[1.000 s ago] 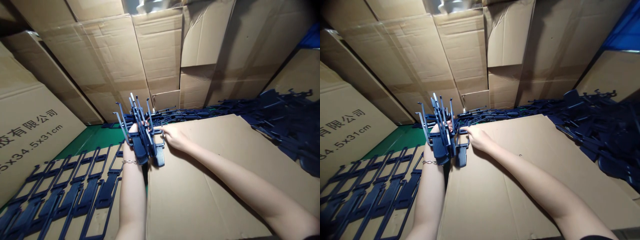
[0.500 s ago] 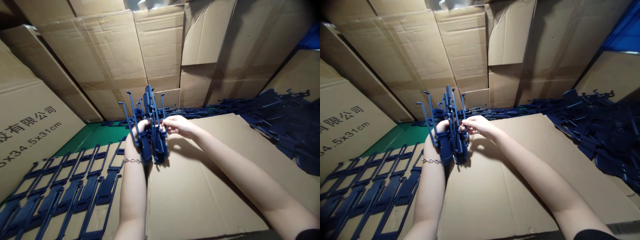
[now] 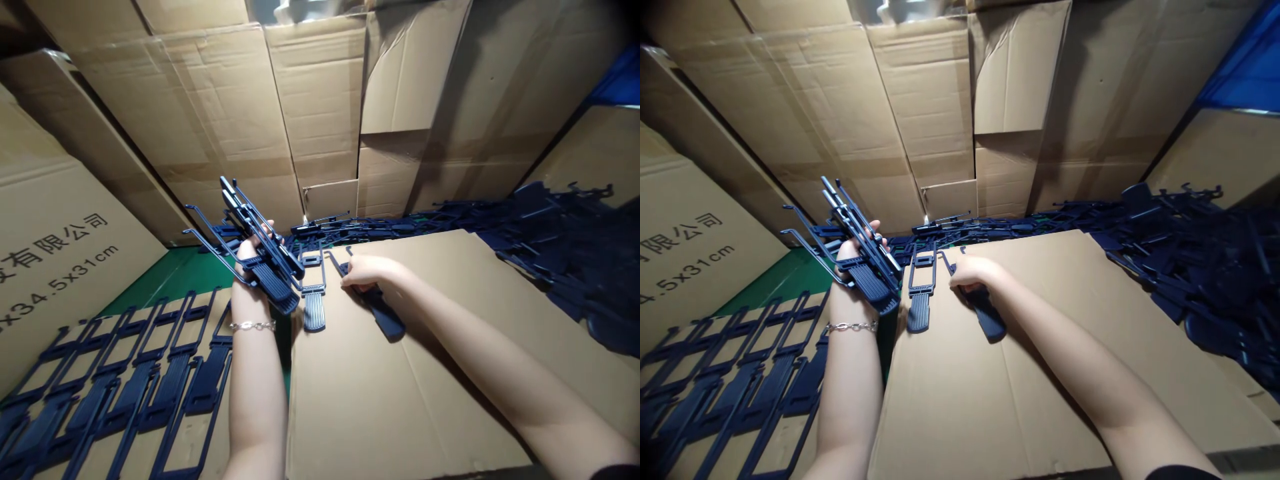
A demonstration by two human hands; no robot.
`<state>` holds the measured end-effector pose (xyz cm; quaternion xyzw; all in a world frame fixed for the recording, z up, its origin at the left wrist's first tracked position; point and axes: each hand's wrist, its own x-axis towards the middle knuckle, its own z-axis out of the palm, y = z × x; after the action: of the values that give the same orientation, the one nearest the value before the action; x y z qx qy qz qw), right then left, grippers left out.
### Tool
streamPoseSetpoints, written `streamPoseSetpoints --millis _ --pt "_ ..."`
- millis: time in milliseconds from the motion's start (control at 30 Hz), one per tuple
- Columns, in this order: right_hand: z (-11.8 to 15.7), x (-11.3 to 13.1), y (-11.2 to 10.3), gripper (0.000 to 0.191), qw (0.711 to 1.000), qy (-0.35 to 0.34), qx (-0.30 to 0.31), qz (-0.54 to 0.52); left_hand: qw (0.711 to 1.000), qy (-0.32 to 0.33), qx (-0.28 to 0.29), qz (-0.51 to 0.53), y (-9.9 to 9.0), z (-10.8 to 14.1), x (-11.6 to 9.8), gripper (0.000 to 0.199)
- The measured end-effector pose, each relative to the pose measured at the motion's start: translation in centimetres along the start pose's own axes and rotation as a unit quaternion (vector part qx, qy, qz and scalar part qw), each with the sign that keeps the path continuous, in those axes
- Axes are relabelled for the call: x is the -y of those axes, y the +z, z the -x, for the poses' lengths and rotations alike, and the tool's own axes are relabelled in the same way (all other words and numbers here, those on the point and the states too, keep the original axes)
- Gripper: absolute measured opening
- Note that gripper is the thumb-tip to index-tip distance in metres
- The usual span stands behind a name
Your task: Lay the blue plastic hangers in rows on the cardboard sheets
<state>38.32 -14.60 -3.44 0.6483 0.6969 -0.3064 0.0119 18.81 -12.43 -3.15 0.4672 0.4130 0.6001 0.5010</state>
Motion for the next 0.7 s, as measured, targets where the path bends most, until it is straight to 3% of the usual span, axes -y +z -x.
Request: streamPoseSetpoints --millis 100,233,433,533,600,700 --pt "-1.0 0.3 1.4 0.028 0.999 0.014 -0.027 0.014 0.990 -0.049 -0.024 0.127 0.3 -0.2 0.0 0.017" --pt "-2.1 0.1 2.3 0.025 0.993 0.005 -0.120 0.018 0.978 -0.117 -0.052 0.164 0.7 -0.9 -0.3 0.014" --pt "-2.0 0.8 3.3 0.035 0.977 -0.049 -0.206 0.018 0.979 -0.112 -0.058 0.161 1.0 -1.0 -0.5 0.013" --pt "-1.7 1.3 4.2 0.045 0.957 -0.129 -0.258 0.039 0.979 -0.085 -0.064 0.177 0.6 -1.0 -0.6 0.014" --pt "-1.7 1.4 5.0 0.057 0.956 -0.180 -0.225 0.057 0.977 -0.067 -0.061 0.191 0.1 -1.0 -0.6 0.013" --pt "-1.6 1.4 5.9 0.064 0.971 -0.185 -0.139 0.064 0.973 -0.072 -0.069 0.208 -0.5 -1.2 -0.7 0.014"
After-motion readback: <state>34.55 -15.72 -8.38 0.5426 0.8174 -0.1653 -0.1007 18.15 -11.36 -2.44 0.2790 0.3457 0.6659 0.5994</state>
